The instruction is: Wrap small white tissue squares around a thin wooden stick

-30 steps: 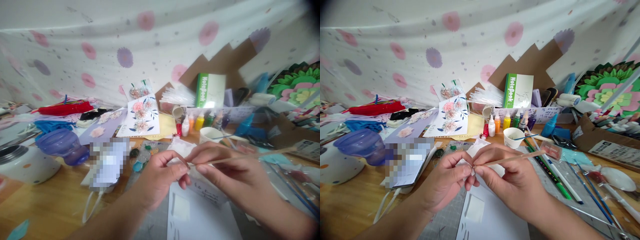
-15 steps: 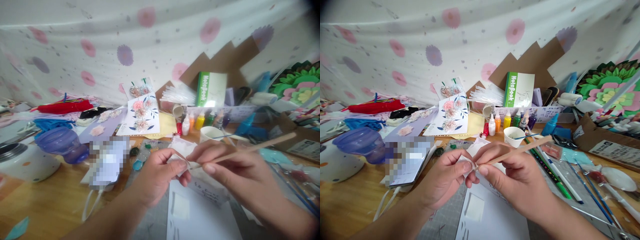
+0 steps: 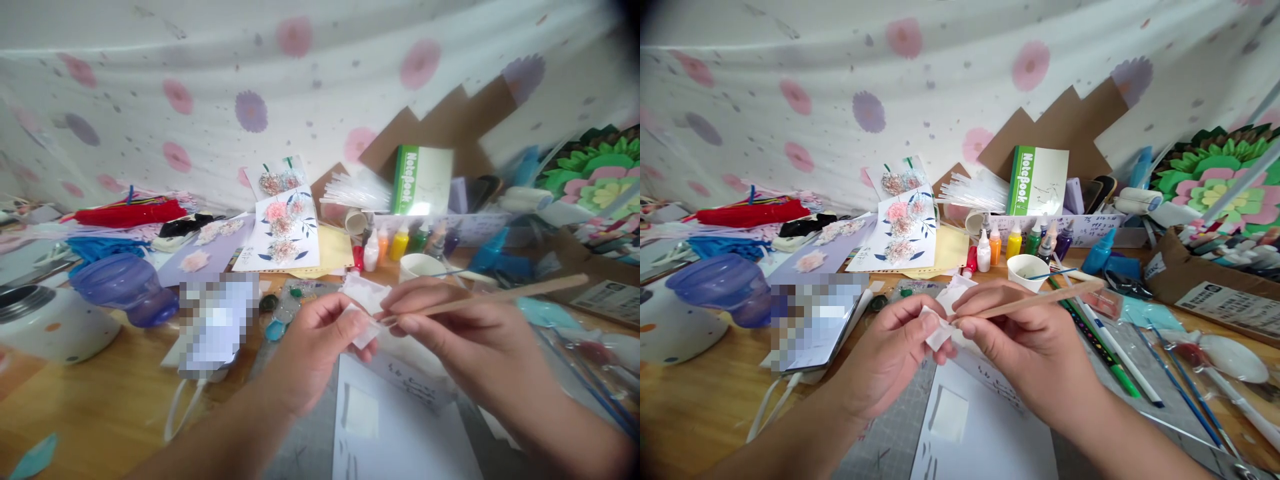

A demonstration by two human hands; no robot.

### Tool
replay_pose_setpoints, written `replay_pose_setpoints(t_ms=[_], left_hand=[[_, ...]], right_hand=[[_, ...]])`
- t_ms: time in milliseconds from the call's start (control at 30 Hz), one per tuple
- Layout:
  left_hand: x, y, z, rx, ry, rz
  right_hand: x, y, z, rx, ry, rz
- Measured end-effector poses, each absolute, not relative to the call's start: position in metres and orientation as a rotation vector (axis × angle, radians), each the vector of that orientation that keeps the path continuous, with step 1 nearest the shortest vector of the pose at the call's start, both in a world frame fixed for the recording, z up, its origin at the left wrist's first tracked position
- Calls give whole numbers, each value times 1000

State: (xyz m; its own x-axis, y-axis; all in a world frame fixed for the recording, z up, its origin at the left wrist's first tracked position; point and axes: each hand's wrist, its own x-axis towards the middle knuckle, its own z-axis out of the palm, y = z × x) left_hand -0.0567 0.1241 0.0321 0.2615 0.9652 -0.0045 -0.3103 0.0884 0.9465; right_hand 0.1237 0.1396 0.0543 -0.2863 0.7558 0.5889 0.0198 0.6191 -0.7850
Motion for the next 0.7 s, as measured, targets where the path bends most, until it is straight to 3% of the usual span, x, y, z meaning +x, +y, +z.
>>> replay_pose_setpoints(t_ms=[200, 400, 700], left_hand=[[-61, 116, 34, 1451, 1254, 1677], [-55, 113, 39, 1472, 1078, 1263], [-56, 123, 34, 1254, 1173, 1239]], right_hand=[[124, 144, 41, -684, -1510, 988], [117, 138, 47, -698, -1549, 1026], [129, 158, 38, -857, -1487, 959]])
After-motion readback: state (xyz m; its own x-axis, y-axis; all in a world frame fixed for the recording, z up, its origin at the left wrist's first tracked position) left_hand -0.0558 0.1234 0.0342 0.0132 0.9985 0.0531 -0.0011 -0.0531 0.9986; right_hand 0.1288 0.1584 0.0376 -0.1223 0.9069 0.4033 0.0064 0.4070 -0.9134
